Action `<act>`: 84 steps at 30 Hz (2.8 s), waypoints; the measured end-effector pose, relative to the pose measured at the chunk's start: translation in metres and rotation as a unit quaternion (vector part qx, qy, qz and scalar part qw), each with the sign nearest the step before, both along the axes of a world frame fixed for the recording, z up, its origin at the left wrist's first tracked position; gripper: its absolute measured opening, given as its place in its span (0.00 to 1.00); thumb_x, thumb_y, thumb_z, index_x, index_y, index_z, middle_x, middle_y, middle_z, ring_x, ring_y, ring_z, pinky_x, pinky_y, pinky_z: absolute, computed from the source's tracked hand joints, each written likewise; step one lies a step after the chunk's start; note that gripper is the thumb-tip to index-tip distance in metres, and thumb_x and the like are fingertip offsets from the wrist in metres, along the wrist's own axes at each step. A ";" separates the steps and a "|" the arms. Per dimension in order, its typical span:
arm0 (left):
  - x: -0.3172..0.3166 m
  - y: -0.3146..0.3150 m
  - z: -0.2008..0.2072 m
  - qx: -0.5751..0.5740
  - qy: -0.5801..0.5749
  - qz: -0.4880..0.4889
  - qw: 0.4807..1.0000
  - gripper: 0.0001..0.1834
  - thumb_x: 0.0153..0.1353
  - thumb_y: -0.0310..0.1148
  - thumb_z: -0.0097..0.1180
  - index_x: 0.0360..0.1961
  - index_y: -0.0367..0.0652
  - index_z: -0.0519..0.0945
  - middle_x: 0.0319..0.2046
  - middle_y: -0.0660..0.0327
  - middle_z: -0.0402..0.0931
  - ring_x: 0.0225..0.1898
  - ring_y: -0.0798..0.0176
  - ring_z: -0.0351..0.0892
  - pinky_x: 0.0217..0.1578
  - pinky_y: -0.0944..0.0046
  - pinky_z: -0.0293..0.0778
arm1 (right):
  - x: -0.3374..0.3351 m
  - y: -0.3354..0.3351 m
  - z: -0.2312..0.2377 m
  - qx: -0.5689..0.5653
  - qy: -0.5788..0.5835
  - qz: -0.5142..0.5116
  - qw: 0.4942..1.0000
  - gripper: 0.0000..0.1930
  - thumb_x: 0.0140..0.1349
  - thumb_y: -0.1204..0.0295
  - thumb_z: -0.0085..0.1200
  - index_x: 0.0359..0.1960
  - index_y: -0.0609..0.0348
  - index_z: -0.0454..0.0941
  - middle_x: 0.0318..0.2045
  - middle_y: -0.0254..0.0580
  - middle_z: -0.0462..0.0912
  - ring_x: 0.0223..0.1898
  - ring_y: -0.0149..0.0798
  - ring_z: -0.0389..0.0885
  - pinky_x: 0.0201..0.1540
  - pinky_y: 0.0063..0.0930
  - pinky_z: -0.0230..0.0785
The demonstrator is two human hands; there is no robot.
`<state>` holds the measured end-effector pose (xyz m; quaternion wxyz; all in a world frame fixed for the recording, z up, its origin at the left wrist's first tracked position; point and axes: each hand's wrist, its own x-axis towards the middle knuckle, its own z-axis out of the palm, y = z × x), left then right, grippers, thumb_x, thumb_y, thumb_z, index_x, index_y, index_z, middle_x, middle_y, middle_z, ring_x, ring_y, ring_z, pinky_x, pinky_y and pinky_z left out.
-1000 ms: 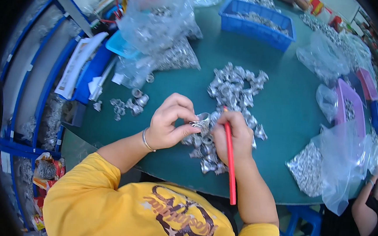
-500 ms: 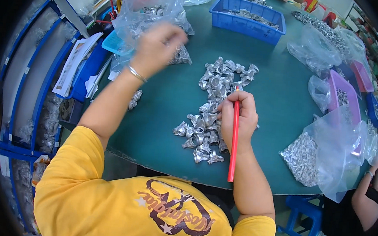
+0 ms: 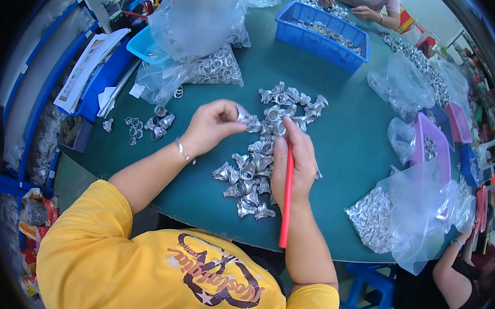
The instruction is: The person holds small metal parts one at a time and uses a red tool to scrape or clean the inner and outer surfaces before placing them back into a pile on the work surface.
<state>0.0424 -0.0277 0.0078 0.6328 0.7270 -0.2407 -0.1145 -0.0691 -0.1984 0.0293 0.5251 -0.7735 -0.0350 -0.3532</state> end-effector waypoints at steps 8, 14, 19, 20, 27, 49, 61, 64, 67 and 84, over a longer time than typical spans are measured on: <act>-0.033 0.002 0.009 -0.135 0.049 -0.099 0.985 0.26 0.49 0.11 0.60 0.50 0.36 0.71 0.39 0.61 0.75 0.40 0.70 0.78 0.41 0.71 0.77 | 0.004 0.015 0.020 0.181 -0.003 0.073 0.981 0.09 0.61 0.79 0.54 0.40 0.65 0.69 0.29 0.39 0.79 0.30 0.26 0.77 0.34 0.16 0.70; -0.039 -0.001 -0.001 -0.219 0.140 -0.140 0.955 0.21 0.51 0.11 0.59 0.45 0.37 0.72 0.46 0.56 0.71 0.48 0.66 0.75 0.46 0.68 0.77 | 0.002 0.016 -0.006 0.069 -0.015 -0.006 0.997 0.07 0.56 0.78 0.62 0.33 0.64 0.76 0.29 0.38 0.80 0.28 0.26 0.76 0.30 0.17 0.69; -0.037 0.001 -0.005 -0.210 0.052 -0.162 0.963 0.19 0.51 0.11 0.59 0.43 0.37 0.72 0.47 0.54 0.70 0.49 0.65 0.74 0.47 0.68 0.76 | 0.001 0.007 -0.001 0.041 -0.082 0.094 0.991 0.03 0.56 0.81 0.51 0.27 0.61 0.72 0.21 0.39 0.78 0.23 0.33 0.72 0.33 0.28 0.63; -0.038 0.003 -0.005 -0.192 0.031 -0.159 0.968 0.18 0.51 0.11 0.59 0.42 0.37 0.72 0.47 0.53 0.70 0.48 0.64 0.74 0.47 0.68 0.75 | -0.001 0.006 0.000 0.042 -0.076 0.094 0.992 0.03 0.56 0.81 0.51 0.27 0.61 0.72 0.21 0.39 0.78 0.23 0.33 0.72 0.33 0.28 0.63; -0.038 0.003 -0.002 -0.152 -0.035 -0.154 0.976 0.17 0.50 0.14 0.61 0.41 0.37 0.74 0.46 0.54 0.72 0.47 0.66 0.75 0.44 0.69 0.74 | -0.004 0.009 0.001 -0.070 -0.086 0.109 0.988 0.06 0.49 0.84 0.55 0.26 0.61 0.72 0.20 0.40 0.76 0.21 0.38 0.73 0.33 0.30 0.62; -0.042 0.005 0.015 -0.192 0.256 -0.149 0.936 0.15 0.57 0.16 0.55 0.45 0.33 0.71 0.46 0.51 0.75 0.44 0.58 0.81 0.44 0.67 0.79 | -0.005 0.006 -0.002 0.009 -0.060 0.057 0.997 0.03 0.55 0.82 0.52 0.27 0.62 0.71 0.20 0.40 0.76 0.23 0.36 0.72 0.32 0.28 0.65; -0.042 0.008 0.020 -0.196 0.373 -0.133 0.897 0.09 0.68 0.34 0.48 0.39 0.37 0.70 0.30 0.52 0.80 0.27 0.60 0.84 0.25 0.70 0.80 | -0.002 0.005 -0.001 0.011 -0.071 0.036 0.997 0.03 0.56 0.82 0.52 0.27 0.63 0.71 0.19 0.40 0.75 0.23 0.36 0.72 0.30 0.28 0.65; -0.041 0.011 0.022 -0.193 0.404 -0.148 0.882 0.12 0.69 0.39 0.47 0.36 0.39 0.70 0.26 0.52 0.80 0.21 0.61 0.83 0.18 0.71 0.77 | -0.002 0.004 -0.001 0.010 -0.068 0.025 0.997 0.04 0.55 0.83 0.52 0.26 0.63 0.71 0.19 0.39 0.75 0.23 0.36 0.72 0.30 0.28 0.65; -0.042 0.008 0.021 -0.147 0.403 -0.100 0.898 0.14 0.68 0.42 0.48 0.33 0.43 0.70 0.21 0.53 0.79 0.15 0.64 0.79 0.12 0.72 0.71 | -0.003 0.004 -0.002 0.007 -0.064 0.021 0.998 0.04 0.54 0.84 0.52 0.26 0.63 0.71 0.19 0.40 0.75 0.23 0.37 0.72 0.30 0.28 0.65; 0.105 0.047 0.143 0.136 -0.659 0.308 0.673 0.06 0.54 0.24 0.61 0.34 0.39 0.82 0.34 0.58 0.81 0.35 0.65 0.79 0.40 0.69 0.73 | -0.003 0.002 0.007 -0.088 -0.099 -0.007 0.991 0.06 0.50 0.84 0.54 0.24 0.61 0.71 0.20 0.41 0.73 0.22 0.43 0.70 0.33 0.34 0.63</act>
